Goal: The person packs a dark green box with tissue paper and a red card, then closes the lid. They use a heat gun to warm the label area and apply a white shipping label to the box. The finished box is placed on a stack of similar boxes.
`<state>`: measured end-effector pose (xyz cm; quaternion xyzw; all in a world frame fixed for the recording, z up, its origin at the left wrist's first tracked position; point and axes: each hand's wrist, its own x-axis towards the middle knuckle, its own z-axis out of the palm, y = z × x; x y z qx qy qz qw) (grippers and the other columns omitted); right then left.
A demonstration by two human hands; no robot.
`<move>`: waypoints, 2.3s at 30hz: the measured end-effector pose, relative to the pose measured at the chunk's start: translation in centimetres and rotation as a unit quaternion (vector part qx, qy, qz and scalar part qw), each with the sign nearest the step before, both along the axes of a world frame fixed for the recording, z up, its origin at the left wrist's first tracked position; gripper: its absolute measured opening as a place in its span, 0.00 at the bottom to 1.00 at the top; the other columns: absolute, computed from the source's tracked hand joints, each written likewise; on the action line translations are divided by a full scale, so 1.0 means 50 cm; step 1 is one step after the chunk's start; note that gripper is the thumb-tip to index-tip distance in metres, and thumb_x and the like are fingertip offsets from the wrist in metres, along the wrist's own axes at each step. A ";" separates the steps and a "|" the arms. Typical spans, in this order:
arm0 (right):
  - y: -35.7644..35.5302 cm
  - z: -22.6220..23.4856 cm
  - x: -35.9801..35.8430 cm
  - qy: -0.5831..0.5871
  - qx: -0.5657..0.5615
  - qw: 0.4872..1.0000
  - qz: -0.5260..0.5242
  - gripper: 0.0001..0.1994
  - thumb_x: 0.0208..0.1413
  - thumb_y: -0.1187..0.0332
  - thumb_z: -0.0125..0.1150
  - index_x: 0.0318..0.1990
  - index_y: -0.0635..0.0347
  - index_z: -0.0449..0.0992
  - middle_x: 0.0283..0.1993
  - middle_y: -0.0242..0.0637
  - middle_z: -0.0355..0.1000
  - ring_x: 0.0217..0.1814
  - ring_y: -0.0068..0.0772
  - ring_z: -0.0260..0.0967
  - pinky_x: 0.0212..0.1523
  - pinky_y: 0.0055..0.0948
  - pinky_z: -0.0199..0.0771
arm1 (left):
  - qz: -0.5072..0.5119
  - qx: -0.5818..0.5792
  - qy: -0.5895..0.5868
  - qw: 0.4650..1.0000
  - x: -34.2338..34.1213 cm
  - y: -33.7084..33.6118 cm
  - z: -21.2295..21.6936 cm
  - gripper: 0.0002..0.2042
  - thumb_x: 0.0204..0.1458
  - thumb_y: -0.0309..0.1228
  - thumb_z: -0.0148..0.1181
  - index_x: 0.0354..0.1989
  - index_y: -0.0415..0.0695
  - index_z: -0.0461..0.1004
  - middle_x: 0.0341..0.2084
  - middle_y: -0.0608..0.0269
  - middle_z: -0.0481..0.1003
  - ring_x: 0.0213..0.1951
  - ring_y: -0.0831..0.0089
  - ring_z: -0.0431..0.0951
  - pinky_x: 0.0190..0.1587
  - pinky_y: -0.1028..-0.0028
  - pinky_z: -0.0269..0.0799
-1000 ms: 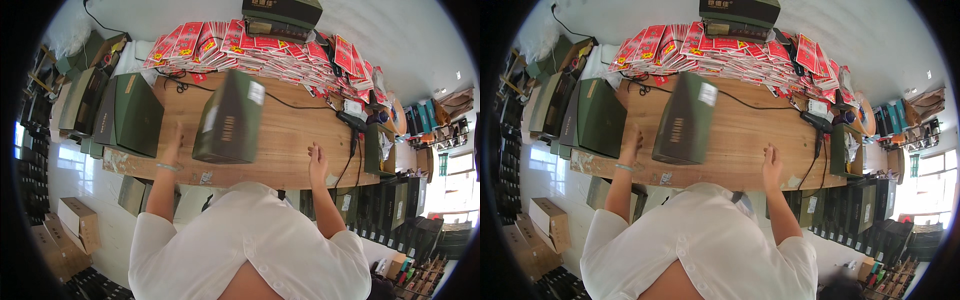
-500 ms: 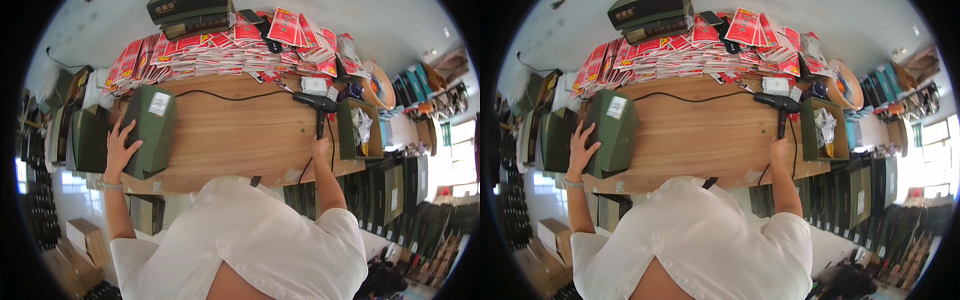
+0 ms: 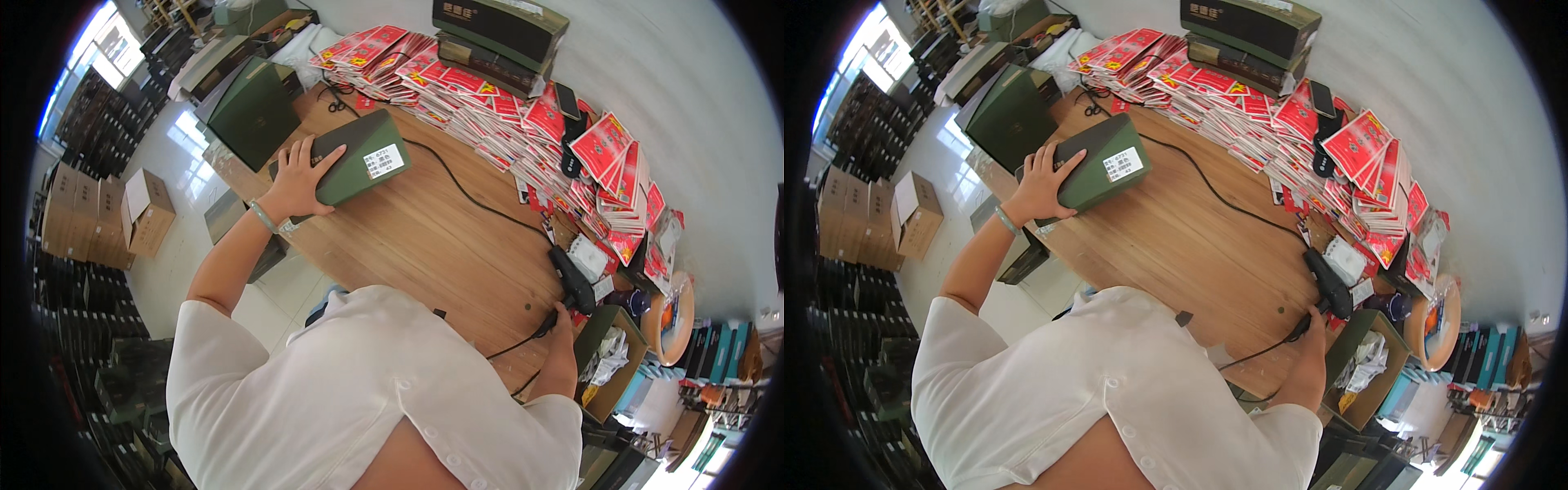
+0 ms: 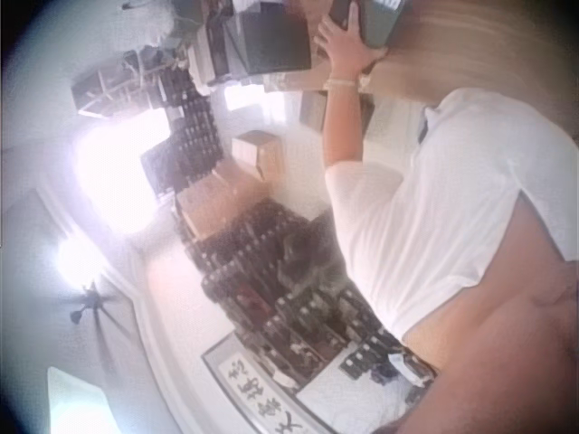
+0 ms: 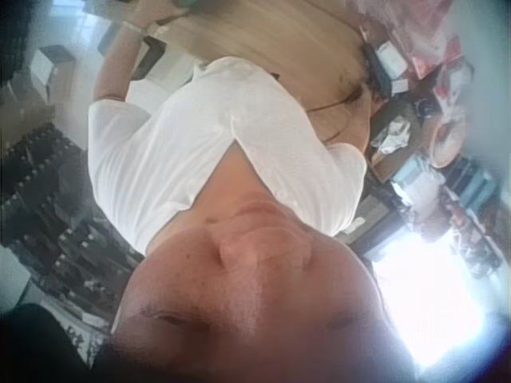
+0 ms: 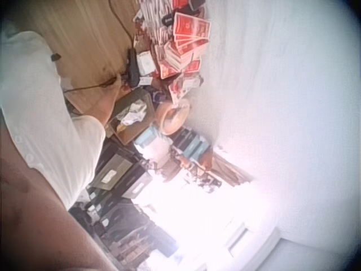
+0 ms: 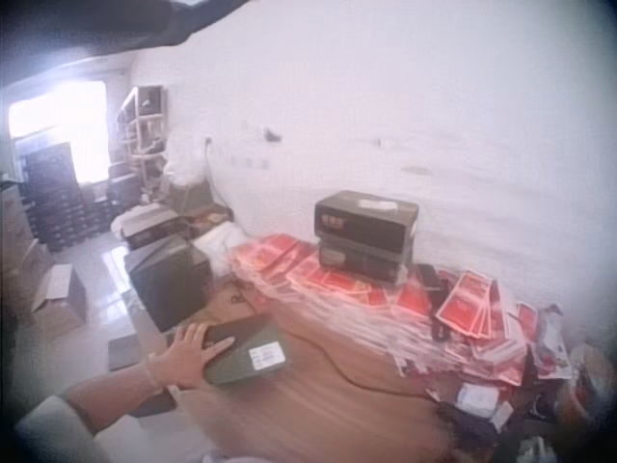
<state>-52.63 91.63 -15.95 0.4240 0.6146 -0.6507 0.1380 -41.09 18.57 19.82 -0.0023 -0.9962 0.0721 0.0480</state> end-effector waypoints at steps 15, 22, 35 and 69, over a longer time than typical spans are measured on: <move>-0.544 0.572 0.253 0.300 0.028 0.947 0.110 0.12 0.64 0.59 0.55 0.44 0.57 0.66 0.22 0.29 0.64 0.16 0.22 0.63 0.16 0.23 0.65 | -0.054 0.041 0.061 0.996 0.035 0.052 -0.016 0.55 0.22 0.45 0.74 0.70 0.64 0.55 0.62 0.38 0.53 0.59 0.44 0.56 0.59 0.46 0.51; -0.714 0.656 0.287 0.403 0.059 0.877 0.253 0.23 0.65 0.56 0.55 0.60 0.61 0.61 0.26 0.30 0.65 0.21 0.18 0.62 0.20 0.20 0.65 | -0.058 0.049 0.077 0.994 0.047 0.041 -0.024 0.57 0.21 0.48 0.75 0.71 0.61 0.54 0.64 0.36 0.51 0.60 0.43 0.56 0.60 0.47 0.50; -0.793 0.735 0.270 0.298 0.140 0.870 0.367 0.31 0.57 0.57 0.65 0.63 0.62 0.61 0.38 0.49 0.75 0.36 0.45 0.74 0.38 0.36 0.74 | -0.073 0.077 0.083 0.991 0.049 0.019 -0.020 0.62 0.19 0.50 0.77 0.72 0.56 0.50 0.65 0.34 0.51 0.61 0.43 0.56 0.60 0.48 0.50; -0.788 0.697 0.292 0.425 0.231 0.793 0.369 0.30 0.55 0.62 0.68 0.61 0.65 0.64 0.36 0.38 0.72 0.30 0.25 0.64 0.33 0.26 0.69 | -0.069 0.084 0.179 0.978 0.022 -0.024 -0.047 0.47 0.49 0.66 0.49 0.71 0.45 0.52 0.64 0.38 0.56 0.60 0.48 0.60 0.60 0.52 0.50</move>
